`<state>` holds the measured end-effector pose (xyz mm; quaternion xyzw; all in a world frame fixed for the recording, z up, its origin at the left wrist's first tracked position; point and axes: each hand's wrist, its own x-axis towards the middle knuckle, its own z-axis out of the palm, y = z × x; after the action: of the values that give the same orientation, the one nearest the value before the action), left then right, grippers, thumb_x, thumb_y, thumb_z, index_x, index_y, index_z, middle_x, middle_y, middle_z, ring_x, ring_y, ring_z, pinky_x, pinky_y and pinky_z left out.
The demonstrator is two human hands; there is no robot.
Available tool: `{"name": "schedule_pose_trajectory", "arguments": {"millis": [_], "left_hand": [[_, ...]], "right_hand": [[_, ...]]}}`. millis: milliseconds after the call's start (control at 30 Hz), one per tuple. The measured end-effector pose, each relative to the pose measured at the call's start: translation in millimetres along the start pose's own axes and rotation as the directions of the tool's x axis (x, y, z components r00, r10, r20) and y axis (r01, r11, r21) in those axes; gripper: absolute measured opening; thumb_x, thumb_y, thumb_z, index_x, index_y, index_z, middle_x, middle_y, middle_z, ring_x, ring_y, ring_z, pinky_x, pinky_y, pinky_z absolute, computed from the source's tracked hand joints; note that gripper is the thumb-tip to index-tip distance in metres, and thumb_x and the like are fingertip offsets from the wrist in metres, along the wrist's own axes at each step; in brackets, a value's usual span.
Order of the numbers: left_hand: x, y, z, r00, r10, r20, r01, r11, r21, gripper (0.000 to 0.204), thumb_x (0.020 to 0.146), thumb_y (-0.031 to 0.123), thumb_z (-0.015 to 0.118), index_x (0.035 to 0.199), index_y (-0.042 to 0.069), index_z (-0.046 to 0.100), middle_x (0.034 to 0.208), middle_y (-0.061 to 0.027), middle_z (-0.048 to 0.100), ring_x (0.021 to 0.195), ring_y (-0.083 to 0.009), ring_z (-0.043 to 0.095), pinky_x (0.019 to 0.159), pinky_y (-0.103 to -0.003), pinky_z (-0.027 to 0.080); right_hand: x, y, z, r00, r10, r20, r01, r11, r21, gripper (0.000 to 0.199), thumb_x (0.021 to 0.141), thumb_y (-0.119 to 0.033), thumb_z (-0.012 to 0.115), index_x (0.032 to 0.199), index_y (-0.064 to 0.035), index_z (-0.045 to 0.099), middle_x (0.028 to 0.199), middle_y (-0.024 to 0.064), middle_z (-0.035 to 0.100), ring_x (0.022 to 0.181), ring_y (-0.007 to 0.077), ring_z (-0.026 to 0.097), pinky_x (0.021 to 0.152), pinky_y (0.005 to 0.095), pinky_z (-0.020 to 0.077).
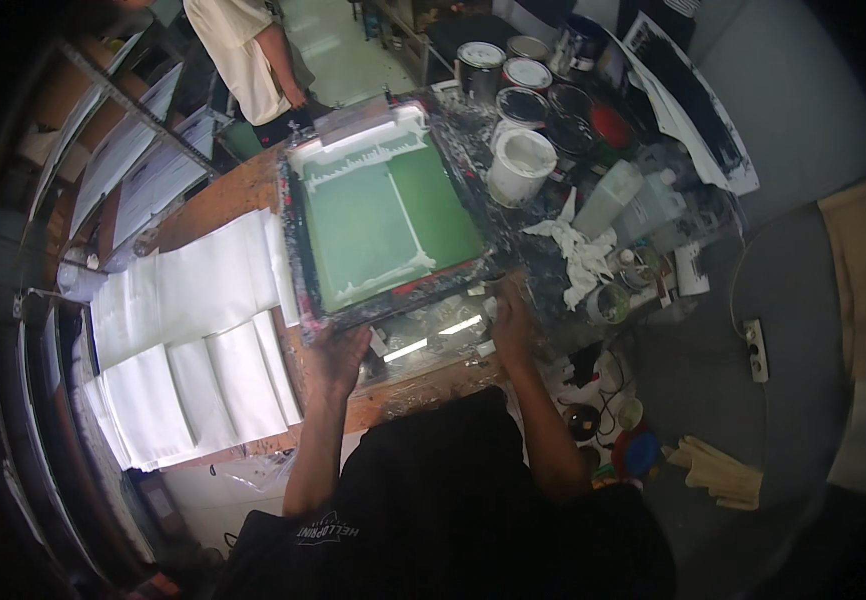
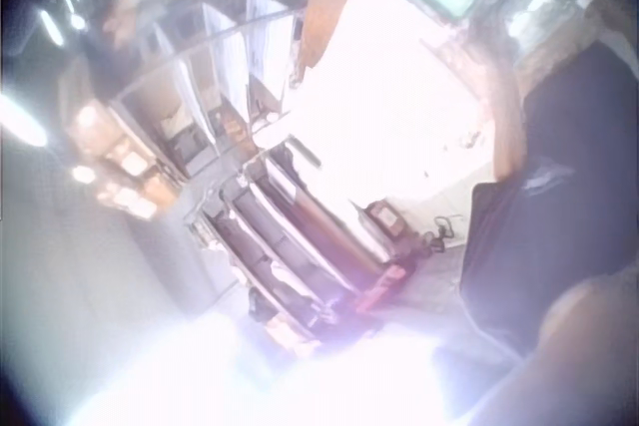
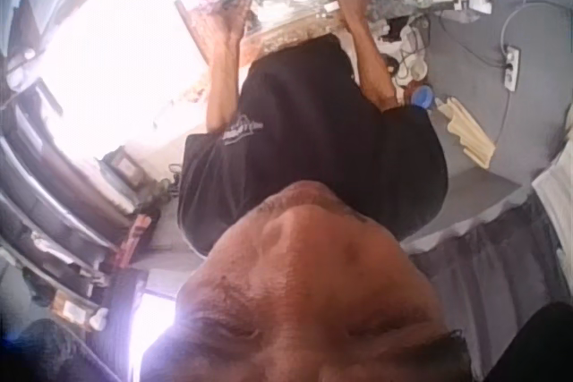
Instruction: The person cleans a screen printing frame by hand, then applies masking tape to its edges. They pour a liquid from a bottle onto the frame and wipe it with a cloth. Finally, they place a white fabric sheet onto the frame and smooth it down.
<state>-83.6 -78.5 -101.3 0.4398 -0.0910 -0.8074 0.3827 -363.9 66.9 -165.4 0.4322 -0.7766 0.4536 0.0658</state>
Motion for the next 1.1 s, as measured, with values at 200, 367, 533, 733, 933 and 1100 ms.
{"name": "schedule_pose_trajectory", "arguments": {"millis": [200,367,533,733,933,1100], "left_hand": [[-3.8,-9.7,1.9,0.999,-0.009,0.037,0.007,0.999,0.037,0.067,0.105,0.023,0.046,0.154,-0.010,0.014,0.153,-0.0327,0.028,0.137,-0.0398,0.044,0.114,-0.051,0.043],[4.3,-22.7,-22.6,1.000,0.009,0.019,-0.011,0.994,0.110,0.054,0.107,0.025,0.047,0.149,-0.006,0.032,0.149,-0.0255,0.042,0.129,-0.0370,0.053,0.110,-0.051,0.045],[-49.6,-14.1,-30.2,0.999,0.038,0.024,-0.044,0.931,0.363,0.054,0.107,0.034,0.051,0.144,-0.005,0.046,0.137,-0.0195,0.057,0.112,-0.0296,0.065,0.097,-0.045,0.053],[-125.3,27.1,-40.1,0.992,-0.130,0.004,0.107,0.833,0.542,0.037,0.110,0.025,0.046,0.127,-0.004,0.062,0.109,-0.0160,0.072,0.096,-0.0215,0.068,0.086,-0.035,0.055],[-217.0,123.8,75.4,0.732,0.679,-0.052,-0.440,0.531,0.724,0.041,0.100,0.026,0.055,0.117,-0.011,0.063,0.094,-0.0214,0.072,0.088,-0.0305,0.069,0.085,-0.044,0.054],[-173.8,214.8,116.1,0.648,0.661,0.378,-0.350,-0.183,0.919,0.040,0.098,0.026,0.058,0.116,-0.009,0.065,0.095,-0.0195,0.072,0.092,-0.0305,0.068,0.088,-0.045,0.054]], "right_hand": [[-2.7,-48.4,-38.0,0.917,0.366,0.157,-0.384,0.917,0.108,0.049,0.096,-0.011,0.064,0.143,-0.0018,0.054,0.125,0.0181,0.067,0.110,0.0314,0.066,0.094,0.0416,0.0502],[101.4,-93.8,16.5,0.981,-0.093,0.168,0.076,0.992,0.104,0.052,0.093,-0.009,0.068,0.143,-0.0041,0.054,0.121,0.0184,0.068,0.107,0.0325,0.067,0.092,0.0424,0.0517],[231.7,-113.9,132.8,0.803,-0.551,0.227,0.505,0.832,0.232,0.061,0.085,-0.004,0.073,0.143,-0.0030,0.053,0.123,0.0205,0.065,0.113,0.0397,0.062,0.099,0.0461,0.0483],[363.6,-107.3,301.6,0.701,-0.524,0.484,0.674,0.709,-0.210,0.073,0.078,-0.018,0.082,0.143,-0.0028,0.052,0.151,0.0217,0.045,0.143,0.0402,0.038,0.117,0.0536,0.0302],[406.8,-106.2,357.7,0.649,-0.241,0.721,0.635,0.694,-0.339,0.075,0.082,-0.036,0.081,0.143,-0.0017,0.053,0.155,0.0215,0.041,0.151,0.0389,0.026,0.122,0.0523,0.0236],[374.1,-76.9,341.7,0.671,-0.493,0.553,0.487,0.856,0.173,0.052,0.081,-0.015,0.079,0.129,-0.0067,0.061,0.120,0.0143,0.064,0.124,0.0342,0.054,0.104,0.0506,0.0370]]}}
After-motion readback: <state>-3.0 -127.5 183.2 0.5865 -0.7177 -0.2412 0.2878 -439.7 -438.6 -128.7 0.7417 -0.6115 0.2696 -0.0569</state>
